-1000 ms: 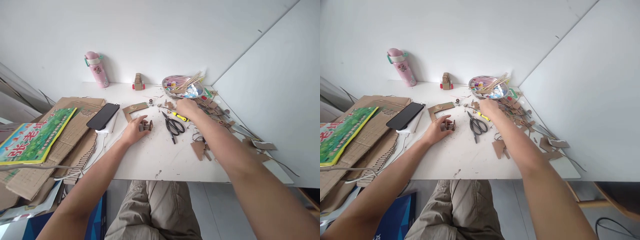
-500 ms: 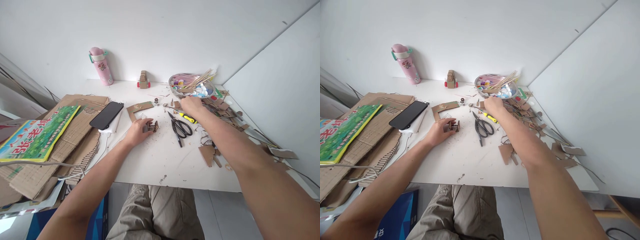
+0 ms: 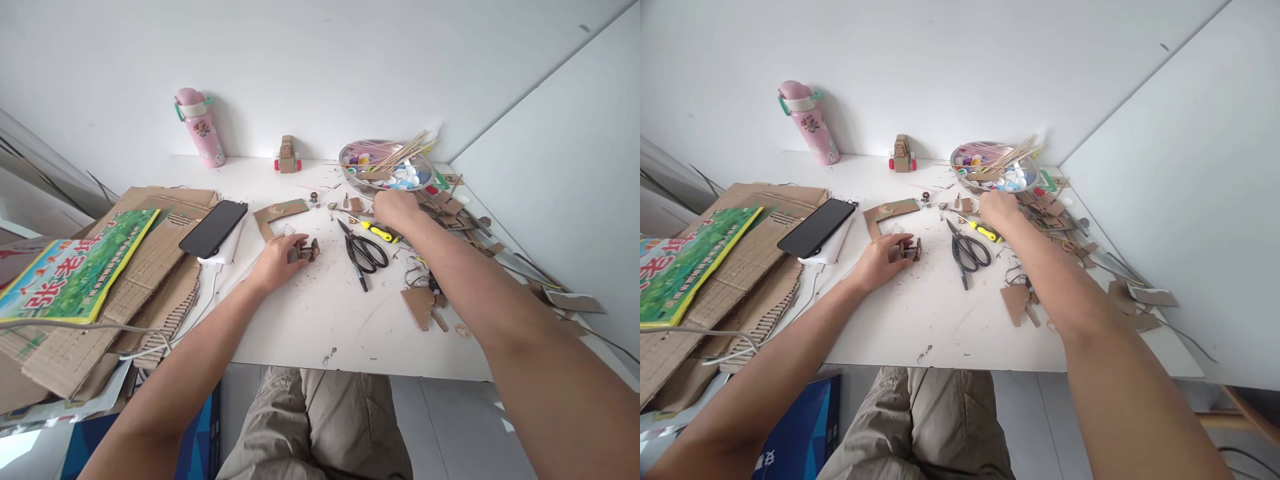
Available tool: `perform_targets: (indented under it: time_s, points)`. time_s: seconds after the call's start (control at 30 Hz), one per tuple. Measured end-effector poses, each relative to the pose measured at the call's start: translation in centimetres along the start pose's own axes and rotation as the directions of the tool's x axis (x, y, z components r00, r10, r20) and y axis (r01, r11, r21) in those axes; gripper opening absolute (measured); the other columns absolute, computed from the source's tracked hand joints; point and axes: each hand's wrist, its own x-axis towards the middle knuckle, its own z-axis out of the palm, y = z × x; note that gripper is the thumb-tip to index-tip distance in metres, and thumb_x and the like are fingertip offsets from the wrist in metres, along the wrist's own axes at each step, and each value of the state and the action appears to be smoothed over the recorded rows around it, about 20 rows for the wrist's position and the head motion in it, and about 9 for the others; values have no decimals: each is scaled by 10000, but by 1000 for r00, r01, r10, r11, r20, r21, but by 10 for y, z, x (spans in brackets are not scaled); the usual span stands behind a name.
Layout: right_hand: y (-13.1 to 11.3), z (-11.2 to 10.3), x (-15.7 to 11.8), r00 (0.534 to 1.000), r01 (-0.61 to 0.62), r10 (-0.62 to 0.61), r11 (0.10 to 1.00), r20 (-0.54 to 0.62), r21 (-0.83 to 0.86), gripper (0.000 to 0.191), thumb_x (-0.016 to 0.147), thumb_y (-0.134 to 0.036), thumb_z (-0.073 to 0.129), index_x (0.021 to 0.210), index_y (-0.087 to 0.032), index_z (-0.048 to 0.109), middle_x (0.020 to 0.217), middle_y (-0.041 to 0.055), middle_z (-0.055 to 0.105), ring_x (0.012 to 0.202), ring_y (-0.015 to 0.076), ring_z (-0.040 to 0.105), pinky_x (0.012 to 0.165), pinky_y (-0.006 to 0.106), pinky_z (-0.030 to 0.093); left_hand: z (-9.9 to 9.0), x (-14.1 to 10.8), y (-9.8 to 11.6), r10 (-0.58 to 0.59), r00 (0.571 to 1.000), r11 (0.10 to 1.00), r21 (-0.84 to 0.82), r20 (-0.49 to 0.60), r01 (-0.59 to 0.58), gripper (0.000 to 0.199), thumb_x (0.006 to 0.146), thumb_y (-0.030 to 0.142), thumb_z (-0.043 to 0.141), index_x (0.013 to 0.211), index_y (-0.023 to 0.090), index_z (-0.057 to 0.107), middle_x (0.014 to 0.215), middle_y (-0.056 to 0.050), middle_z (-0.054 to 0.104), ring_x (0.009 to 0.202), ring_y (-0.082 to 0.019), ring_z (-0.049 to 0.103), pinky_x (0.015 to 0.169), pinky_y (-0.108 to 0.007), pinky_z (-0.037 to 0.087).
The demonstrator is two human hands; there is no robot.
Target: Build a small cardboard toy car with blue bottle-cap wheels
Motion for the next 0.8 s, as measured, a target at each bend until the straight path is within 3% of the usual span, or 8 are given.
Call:
perform_targets:
  time_s: [0.1,0.23,0.4,0.53,0.67,0.73,0.8]
  points:
    - [-6,-10,-9,994,-95,99,993,48,-72,440,989,-175,575,1300,-97,876,1250,333,841,1281,473,793,1044,578,644,1,1,-2,3,1000,1000,-4,-3,-3,508,819,194,877,1320,252,809,1280,-96,878,1249,-319,816,1186,-498,646]
    - [-7,-20,-17,998,-36,39,997,40,-73,425,995,-158,566,1272,-123,886,1248,316,850,1277,478,795,1054,594,640,3,2,-3,11,1000,1000,7,-21,-11,552,794,196,887,1335,255,796,1312,-95,871,1249,-326,816,1192,-506,632]
    - [-12,-23,-17,995,-54,64,992,81,-115,365,956,-97,635,1222,-86,884,1294,337,832,1302,481,788,1071,554,621,1,1,1,-19,999,999,50,-34,21,577,778,164,873,1343,231,778,1267,-95,870,1260,-327,808,1224,-513,603]
    - [-13,-27,-21,998,-50,54,991,31,-123,240,933,-161,700,1086,-131,882,1138,260,867,1179,439,812,987,495,633,-2,2,1,-21,999,999,47,-27,22,472,801,151,855,1258,253,795,1144,-57,875,1126,-291,823,1136,-470,643]
    - [-5,-32,-34,985,-9,50,970,-162,243,167,950,-258,691,1021,-204,832,937,116,835,974,320,791,904,423,629,-3,2,0,-30,999,1000,-5,-37,30,439,805,172,848,1232,268,804,1124,-40,877,1090,-272,826,1065,-425,671]
    - [-3,-36,-41,973,36,87,861,-215,507,132,966,-302,687,992,-218,785,859,62,781,822,243,725,774,358,601,-2,1,0,-49,998,998,-46,-48,47,457,809,192,844,1258,264,798,1149,-39,882,1118,-268,829,1067,-414,671]
    - [-5,-41,-47,974,63,116,681,-193,729,103,985,-321,689,939,-232,715,823,34,737,677,177,607,629,297,510,-2,0,1,-68,996,994,-88,-57,63,488,808,204,846,1289,262,787,1173,-41,887,1154,-265,831,1096,-411,661]
